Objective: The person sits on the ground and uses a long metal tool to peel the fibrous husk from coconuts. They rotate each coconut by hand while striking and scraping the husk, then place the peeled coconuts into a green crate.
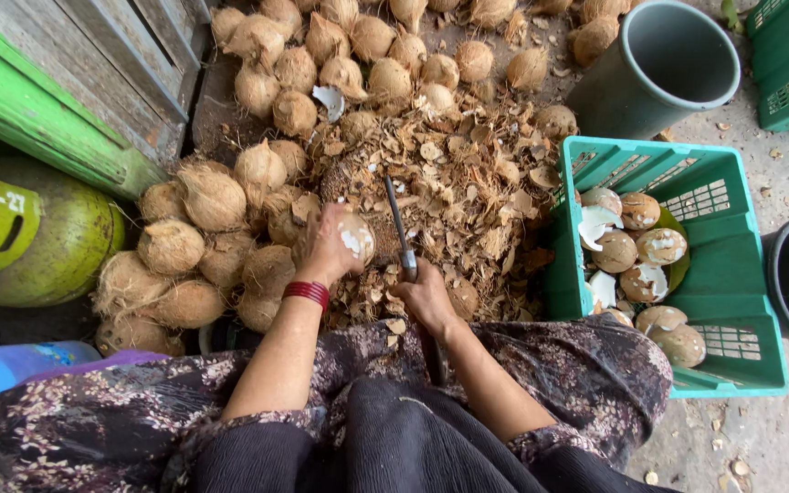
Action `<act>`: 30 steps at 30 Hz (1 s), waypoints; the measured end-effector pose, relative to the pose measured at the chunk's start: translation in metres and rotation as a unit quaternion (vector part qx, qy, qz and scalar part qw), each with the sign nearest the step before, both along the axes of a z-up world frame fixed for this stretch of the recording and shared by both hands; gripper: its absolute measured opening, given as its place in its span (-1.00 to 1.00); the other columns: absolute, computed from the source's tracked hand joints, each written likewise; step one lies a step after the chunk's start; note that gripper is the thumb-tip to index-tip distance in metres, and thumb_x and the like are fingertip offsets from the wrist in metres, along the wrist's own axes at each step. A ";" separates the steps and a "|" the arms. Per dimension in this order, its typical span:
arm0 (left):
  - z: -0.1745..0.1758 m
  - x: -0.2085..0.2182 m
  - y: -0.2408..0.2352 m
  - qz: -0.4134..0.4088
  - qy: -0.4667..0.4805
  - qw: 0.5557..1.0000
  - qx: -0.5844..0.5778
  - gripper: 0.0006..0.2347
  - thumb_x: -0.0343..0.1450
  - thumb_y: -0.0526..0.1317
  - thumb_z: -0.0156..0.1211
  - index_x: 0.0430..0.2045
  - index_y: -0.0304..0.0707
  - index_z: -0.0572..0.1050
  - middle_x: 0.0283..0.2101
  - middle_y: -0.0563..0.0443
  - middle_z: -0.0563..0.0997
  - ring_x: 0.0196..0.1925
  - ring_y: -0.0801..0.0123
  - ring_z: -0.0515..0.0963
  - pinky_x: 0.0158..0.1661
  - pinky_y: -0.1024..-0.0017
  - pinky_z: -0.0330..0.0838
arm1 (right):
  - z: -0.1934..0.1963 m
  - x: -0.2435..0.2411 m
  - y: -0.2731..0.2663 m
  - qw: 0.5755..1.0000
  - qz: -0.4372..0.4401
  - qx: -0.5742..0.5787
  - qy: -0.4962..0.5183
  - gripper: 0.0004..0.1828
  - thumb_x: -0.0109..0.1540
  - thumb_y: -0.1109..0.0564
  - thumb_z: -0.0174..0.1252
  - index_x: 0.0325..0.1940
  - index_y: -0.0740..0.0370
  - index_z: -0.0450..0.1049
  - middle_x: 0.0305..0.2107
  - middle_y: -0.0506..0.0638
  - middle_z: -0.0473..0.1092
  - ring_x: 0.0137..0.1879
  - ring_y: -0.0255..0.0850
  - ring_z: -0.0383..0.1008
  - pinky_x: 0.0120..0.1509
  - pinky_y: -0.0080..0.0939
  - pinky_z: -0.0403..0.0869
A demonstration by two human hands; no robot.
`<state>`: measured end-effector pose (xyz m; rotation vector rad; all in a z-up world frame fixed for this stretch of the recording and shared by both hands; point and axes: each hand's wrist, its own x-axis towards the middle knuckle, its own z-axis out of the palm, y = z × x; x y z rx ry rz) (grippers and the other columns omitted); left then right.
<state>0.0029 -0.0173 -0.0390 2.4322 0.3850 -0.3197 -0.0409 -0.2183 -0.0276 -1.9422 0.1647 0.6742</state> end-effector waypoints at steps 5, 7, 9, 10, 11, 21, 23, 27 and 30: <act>0.004 0.001 0.001 0.050 0.022 0.997 -0.045 -0.07 -0.14 -0.29 0.66 0.14 0.05 0.19 0.12 -0.11 0.36 0.14 0.07 0.43 0.01 0.09 0.51 | 0.006 -0.018 0.012 0.987 0.019 0.093 -0.130 -0.77 0.22 0.33 0.14 -0.34 0.14 0.23 -0.61 -0.05 0.20 -0.52 -0.32 0.15 -0.45 -0.34 0.30; 0.003 0.000 0.003 0.039 0.016 0.999 -0.034 -0.04 -0.15 -0.27 0.67 0.15 0.00 0.17 0.14 -0.12 0.35 0.14 0.06 0.43 0.02 0.06 0.49 | 0.001 -0.010 0.028 0.999 0.019 0.049 0.009 -0.73 0.10 0.42 0.12 -0.31 0.13 0.25 -0.60 -0.09 0.25 -0.55 -0.31 0.21 -0.48 -0.30 0.35; 0.001 -0.005 0.006 0.037 -0.002 0.998 -0.048 -0.05 -0.16 -0.27 0.68 0.13 -0.02 0.18 0.12 -0.09 0.37 0.14 0.07 0.43 0.04 0.06 0.46 | -0.006 -0.008 0.031 0.996 0.020 0.021 0.084 -0.64 0.05 0.44 0.10 -0.23 0.06 0.25 -0.61 -0.10 0.27 -0.57 -0.29 0.23 -0.51 -0.28 0.35; 0.001 -0.007 0.008 0.041 -0.018 0.997 -0.068 -0.06 -0.18 -0.29 0.68 0.11 -0.01 0.19 0.10 -0.06 0.39 0.14 0.08 0.43 0.06 0.08 0.45 | -0.008 -0.006 0.029 0.996 0.021 0.017 0.089 -0.60 0.07 0.41 0.09 -0.17 -0.01 0.24 -0.62 -0.09 0.26 -0.58 -0.28 0.22 -0.52 -0.28 0.32; 0.002 -0.005 0.009 0.046 -0.036 0.994 -0.088 -0.07 -0.20 -0.30 0.68 0.08 0.00 0.21 0.07 -0.03 0.42 0.14 0.10 0.44 0.08 0.10 0.43 | -0.009 -0.002 0.023 0.995 0.024 0.012 0.091 -0.56 0.09 0.39 0.08 -0.11 -0.08 0.22 -0.64 -0.08 0.26 -0.60 -0.27 0.20 -0.53 -0.28 0.30; 0.017 0.000 0.001 0.049 0.037 0.997 -0.044 -0.11 -0.08 -0.22 0.66 0.15 0.06 0.20 0.12 -0.13 0.35 0.06 0.07 0.48 -0.09 0.09 0.55 | -0.023 -0.015 0.021 0.995 0.061 0.033 -0.073 -0.77 0.10 0.37 0.19 -0.19 0.32 0.36 -0.58 -0.01 0.34 -0.57 -0.29 0.30 -0.45 -0.26 0.33; 0.021 0.001 -0.001 0.049 0.047 0.997 -0.026 -0.14 -0.05 -0.19 0.68 0.13 0.07 0.22 0.18 -0.15 0.30 0.09 0.01 0.45 -0.06 0.04 0.50 | -0.035 -0.008 0.026 0.992 0.077 -0.018 -0.102 -0.80 0.10 0.39 0.17 -0.24 0.30 0.37 -0.60 0.01 0.35 -0.59 -0.28 0.29 -0.44 -0.23 0.28; 0.022 -0.004 0.000 0.054 0.059 0.997 -0.002 -0.08 -0.11 -0.23 0.69 0.14 0.09 0.18 0.14 -0.09 0.36 0.13 0.06 0.45 0.00 0.08 0.50 | -0.053 0.002 0.017 0.984 -0.029 0.066 0.162 -0.87 0.13 0.38 0.14 -0.31 0.32 0.33 -0.64 0.03 0.36 -0.69 -0.26 0.23 -0.65 -0.26 0.30; 0.015 -0.005 -0.003 0.095 0.042 0.994 -0.037 -0.07 -0.10 -0.20 0.68 0.17 0.06 0.17 0.16 -0.13 0.36 0.15 0.03 0.43 0.03 0.04 0.50 | -0.054 0.003 0.011 0.980 -0.045 0.094 0.167 -0.85 0.16 0.35 0.17 -0.31 0.30 0.30 -0.65 0.01 0.34 -0.70 -0.30 0.22 -0.67 -0.32 0.30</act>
